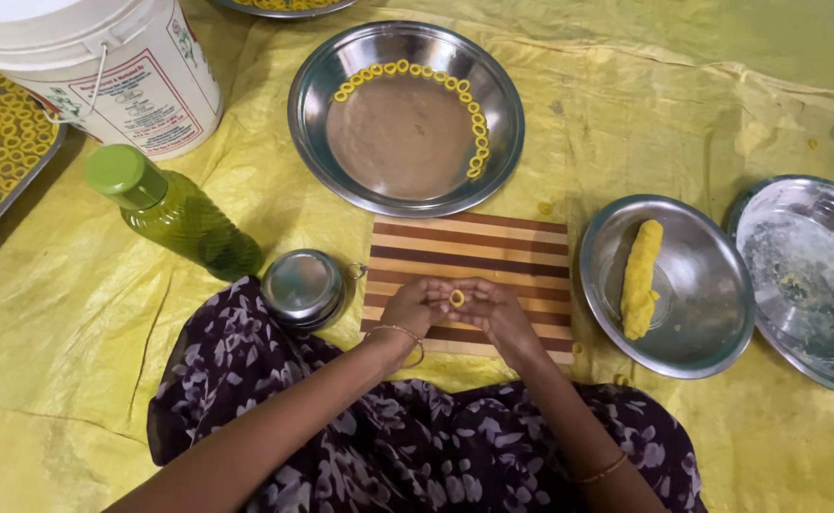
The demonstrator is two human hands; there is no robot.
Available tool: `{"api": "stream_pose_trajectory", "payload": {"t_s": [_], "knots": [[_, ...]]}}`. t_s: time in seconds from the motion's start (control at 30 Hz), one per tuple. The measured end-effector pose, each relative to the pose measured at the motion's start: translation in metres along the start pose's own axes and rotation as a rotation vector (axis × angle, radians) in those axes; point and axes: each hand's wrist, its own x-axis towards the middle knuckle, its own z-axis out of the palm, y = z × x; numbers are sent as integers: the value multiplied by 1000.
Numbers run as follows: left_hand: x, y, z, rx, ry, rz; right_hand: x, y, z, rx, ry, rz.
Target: The person rolls small pieces of yellow dough into thin ropes on a wooden board, then joins the ends to form rings. The rings are placed into a metal bowl, and the process repeats with additional dough pieces.
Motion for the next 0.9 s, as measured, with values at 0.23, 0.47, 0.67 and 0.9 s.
{"api": "stream_pose_trajectory", "payload": {"t_s": [0.23,0.47,0.67,0.9], "knots": [[-21,19,-1,273,18,-107,11,-6,-13,90,59,58],[-27,7,9,304,-58,-2,143,-59,-53,-776,257,-545],[-30,5,7,315,-77,29,216,-65,-72,-1320,74,-589],[-28,2,7,235,-76,35,222,-66,-84,-1468,5,-487]]}}
